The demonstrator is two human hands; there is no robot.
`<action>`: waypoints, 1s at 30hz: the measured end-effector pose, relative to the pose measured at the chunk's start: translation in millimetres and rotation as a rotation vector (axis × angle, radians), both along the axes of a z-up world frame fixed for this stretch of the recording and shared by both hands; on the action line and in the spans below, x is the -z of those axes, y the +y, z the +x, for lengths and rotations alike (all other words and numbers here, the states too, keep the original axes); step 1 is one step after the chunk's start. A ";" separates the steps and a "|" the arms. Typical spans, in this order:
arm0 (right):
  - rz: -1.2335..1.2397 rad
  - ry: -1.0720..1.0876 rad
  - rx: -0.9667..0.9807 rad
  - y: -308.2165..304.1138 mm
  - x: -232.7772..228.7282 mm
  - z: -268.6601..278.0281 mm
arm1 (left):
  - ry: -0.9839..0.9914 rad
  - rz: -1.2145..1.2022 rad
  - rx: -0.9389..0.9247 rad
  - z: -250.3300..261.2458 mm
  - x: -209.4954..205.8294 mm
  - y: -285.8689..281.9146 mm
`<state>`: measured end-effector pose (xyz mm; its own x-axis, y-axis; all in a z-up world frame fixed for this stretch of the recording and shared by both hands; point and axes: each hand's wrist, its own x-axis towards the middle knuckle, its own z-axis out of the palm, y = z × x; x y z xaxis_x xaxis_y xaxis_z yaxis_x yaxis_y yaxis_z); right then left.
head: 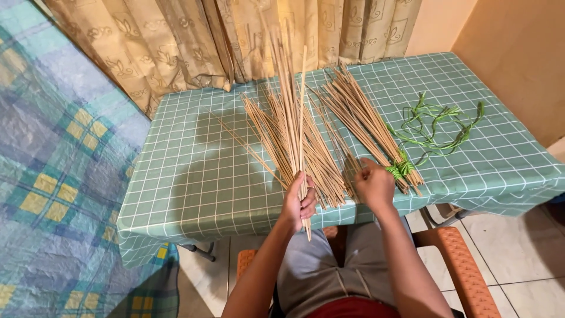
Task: Gathering thin wooden sticks into bundles and tying them together with green vines to assemble brooms.
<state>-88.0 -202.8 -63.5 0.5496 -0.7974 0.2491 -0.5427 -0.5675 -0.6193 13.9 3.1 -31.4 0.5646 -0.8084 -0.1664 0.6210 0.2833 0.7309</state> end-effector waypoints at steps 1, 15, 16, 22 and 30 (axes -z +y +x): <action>-0.002 0.000 0.002 5.6 -10.8 -3.0 | 0.000 -0.002 0.002 1.3 2.0 0.6; 0.750 -0.734 -0.436 107.5 -61.2 3.7 | -0.244 0.188 -0.209 -3.4 8.8 -0.7; 0.749 -0.735 -0.434 113.2 -51.8 6.1 | -0.245 0.188 -0.207 -8.0 1.3 -0.4; 0.550 -0.434 -0.563 119.6 -30.5 9.4 | -0.112 0.349 -0.460 -7.0 0.1 2.7; 0.429 -0.594 -0.374 93.9 -57.1 3.8 | -0.316 0.286 -0.328 -28.8 -17.5 0.2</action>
<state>-84.2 -109.0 -6.4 0.6705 -0.6797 0.2975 0.1223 -0.2943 -0.9479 -14.9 3.2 -13.9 0.8381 -0.5285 -0.1351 0.2705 0.1875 0.9443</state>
